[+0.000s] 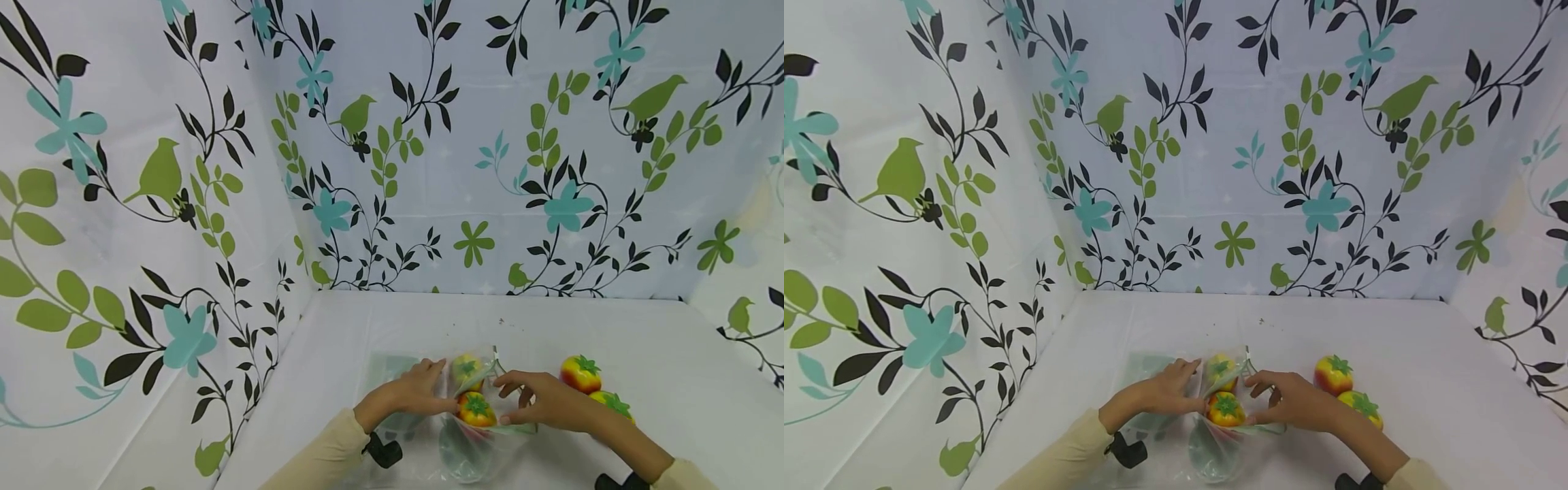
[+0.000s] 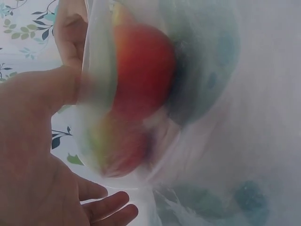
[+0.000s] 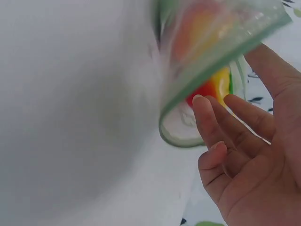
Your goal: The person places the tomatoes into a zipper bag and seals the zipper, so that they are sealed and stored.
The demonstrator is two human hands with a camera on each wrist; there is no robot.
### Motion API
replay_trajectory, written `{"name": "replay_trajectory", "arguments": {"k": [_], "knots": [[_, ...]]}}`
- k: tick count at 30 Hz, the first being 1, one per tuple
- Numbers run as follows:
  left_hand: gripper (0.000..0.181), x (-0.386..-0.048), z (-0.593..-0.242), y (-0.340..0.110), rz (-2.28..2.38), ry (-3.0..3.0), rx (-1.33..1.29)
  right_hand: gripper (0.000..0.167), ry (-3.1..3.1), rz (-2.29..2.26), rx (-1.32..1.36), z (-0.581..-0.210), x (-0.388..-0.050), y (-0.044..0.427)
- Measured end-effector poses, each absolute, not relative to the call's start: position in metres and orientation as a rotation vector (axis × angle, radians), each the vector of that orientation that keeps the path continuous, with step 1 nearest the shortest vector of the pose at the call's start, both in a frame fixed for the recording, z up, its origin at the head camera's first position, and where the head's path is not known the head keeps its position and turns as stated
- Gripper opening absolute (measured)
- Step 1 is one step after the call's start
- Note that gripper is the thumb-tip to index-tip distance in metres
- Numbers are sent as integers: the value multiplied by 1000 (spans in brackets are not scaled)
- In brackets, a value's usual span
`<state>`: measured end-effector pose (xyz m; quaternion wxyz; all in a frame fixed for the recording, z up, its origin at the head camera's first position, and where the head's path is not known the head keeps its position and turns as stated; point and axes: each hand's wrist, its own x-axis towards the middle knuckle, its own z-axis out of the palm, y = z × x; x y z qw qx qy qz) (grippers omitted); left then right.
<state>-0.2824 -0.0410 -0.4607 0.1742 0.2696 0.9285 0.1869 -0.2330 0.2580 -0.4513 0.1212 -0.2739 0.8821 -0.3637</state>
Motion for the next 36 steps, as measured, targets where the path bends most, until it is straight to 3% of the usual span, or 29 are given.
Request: {"name": "replay_trajectory", "arguments": {"k": [4, 10, 16, 24, 30, 36], "knots": [[87, -279, -454, -40, 506, 2687, 791, 55, 2646, -1042, -764, -440, -231, 273], [51, -273, -446, -41, 581, 2688, 806, 53, 2770, -971, -668, -425, -226, 306], [32, -270, -443, -41, 726, 2647, 851, 50, 2904, -926, -528, -415, -216, 346], [47, -270, -447, -37, 910, 2599, 940, 60, 2910, -882, -342, -427, -200, 402], [49, -269, -443, -33, 931, 2606, 947, 72, 2742, -952, -267, -440, -197, 426], [47, -269, -439, -27, 929, 2668, 938, 73, 2639, -1013, -284, -450, -196, 436]]}}
